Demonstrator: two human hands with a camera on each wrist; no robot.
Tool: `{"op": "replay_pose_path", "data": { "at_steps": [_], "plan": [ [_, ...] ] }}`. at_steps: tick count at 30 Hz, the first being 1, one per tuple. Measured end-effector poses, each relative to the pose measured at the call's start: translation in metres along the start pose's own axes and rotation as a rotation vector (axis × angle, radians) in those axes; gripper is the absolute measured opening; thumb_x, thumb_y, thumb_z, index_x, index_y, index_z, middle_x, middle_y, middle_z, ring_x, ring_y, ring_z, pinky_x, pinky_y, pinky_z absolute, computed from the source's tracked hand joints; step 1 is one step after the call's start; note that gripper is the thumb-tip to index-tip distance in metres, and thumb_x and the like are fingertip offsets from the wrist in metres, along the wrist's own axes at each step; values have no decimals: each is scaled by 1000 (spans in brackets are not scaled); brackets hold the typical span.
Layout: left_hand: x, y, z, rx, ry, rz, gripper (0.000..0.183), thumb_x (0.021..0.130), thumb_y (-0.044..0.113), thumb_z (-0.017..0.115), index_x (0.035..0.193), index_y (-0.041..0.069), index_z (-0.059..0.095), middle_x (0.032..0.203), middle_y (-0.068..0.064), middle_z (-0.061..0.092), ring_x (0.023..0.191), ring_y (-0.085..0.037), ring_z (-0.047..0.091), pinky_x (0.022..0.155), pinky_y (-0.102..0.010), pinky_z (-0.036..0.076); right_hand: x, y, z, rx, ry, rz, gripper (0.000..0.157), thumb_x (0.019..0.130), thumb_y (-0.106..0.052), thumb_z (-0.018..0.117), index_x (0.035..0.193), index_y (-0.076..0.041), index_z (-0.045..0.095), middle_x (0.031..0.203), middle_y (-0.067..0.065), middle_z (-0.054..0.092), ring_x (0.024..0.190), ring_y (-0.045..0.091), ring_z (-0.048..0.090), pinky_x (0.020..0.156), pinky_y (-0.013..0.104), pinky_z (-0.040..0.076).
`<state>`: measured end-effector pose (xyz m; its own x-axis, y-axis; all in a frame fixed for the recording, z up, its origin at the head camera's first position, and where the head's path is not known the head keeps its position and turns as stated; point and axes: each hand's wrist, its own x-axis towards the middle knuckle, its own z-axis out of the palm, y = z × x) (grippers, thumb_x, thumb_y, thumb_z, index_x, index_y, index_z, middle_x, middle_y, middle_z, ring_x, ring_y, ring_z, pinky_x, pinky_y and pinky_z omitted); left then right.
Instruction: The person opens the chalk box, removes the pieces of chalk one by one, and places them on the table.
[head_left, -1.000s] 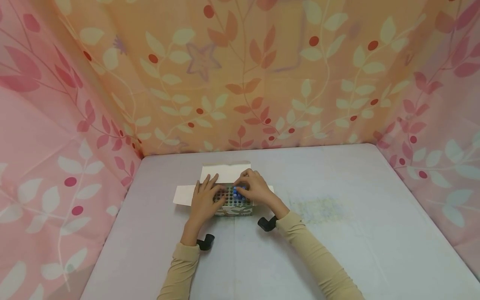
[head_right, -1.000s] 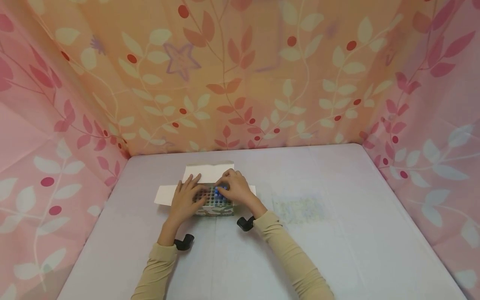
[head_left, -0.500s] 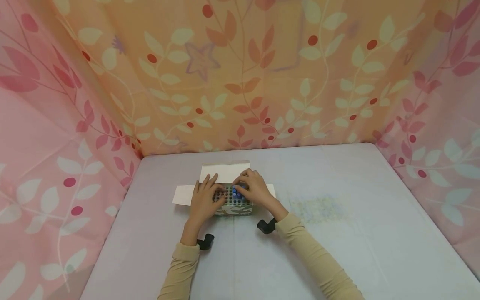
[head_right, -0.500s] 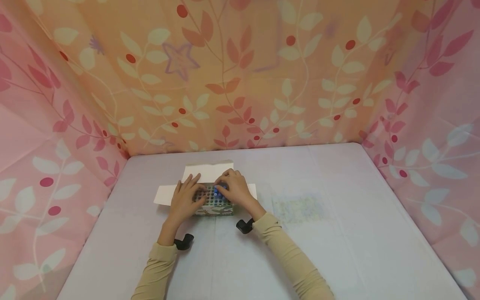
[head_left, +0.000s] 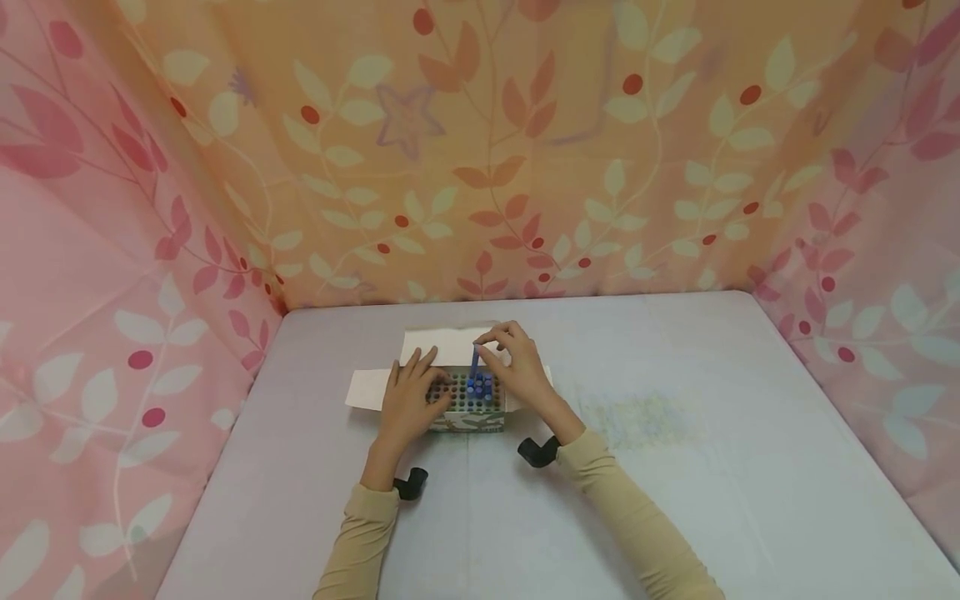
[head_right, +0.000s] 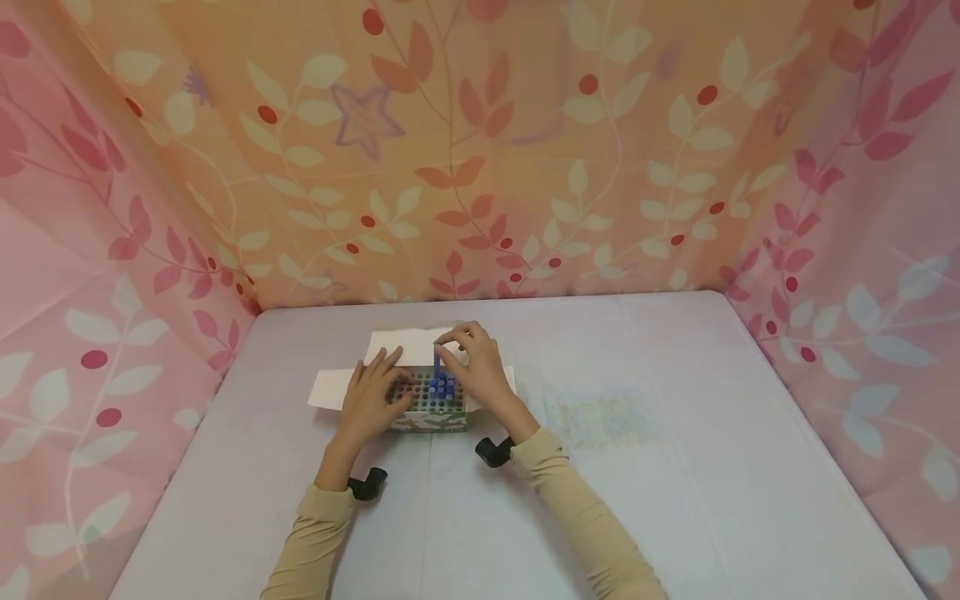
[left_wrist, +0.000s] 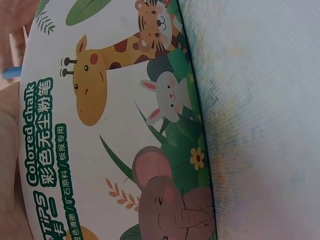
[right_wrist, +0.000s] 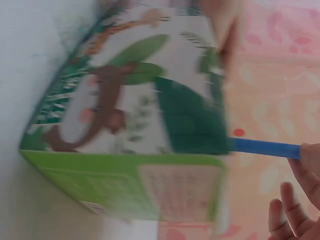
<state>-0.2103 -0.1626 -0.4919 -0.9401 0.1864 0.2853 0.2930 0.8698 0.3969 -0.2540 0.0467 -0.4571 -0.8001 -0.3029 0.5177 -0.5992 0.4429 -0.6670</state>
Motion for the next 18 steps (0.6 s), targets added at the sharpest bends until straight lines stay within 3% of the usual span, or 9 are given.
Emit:
{"op": "replay_pose_path", "data": {
  "at_steps": [7,12,14,18],
  "plan": [
    [0,0,1,2,-13,0,13,84,35,60,93,26,62,150,1,32,142,-25,19,117,-49,2,2,-2,-22,84,70,59,16,89,-24,62,99,-14,67,103,5,52,84,25,51,75,39,46],
    [0,-1,1,2,-7,10,13,84,35,58,93,25,61,150,0,32,142,-25,19,117,-50,2,-4,0,-36,52,103,75,15,88,-23,63,98,-12,66,103,5,54,82,24,51,72,36,46],
    [-1,-1,1,5,-6,9,13,84,35,59,93,25,62,149,0,33,141,-25,19,117,-50,2,-7,2,-41,27,112,84,14,88,-23,63,97,-12,66,102,5,55,82,24,52,69,30,44],
    [-1,0,1,12,-3,12,14,83,34,60,93,25,62,149,-1,34,141,-26,20,116,-51,4,-15,7,-54,-9,115,129,15,88,-24,63,95,-11,66,102,6,56,83,26,52,67,31,42]
  ]
}}
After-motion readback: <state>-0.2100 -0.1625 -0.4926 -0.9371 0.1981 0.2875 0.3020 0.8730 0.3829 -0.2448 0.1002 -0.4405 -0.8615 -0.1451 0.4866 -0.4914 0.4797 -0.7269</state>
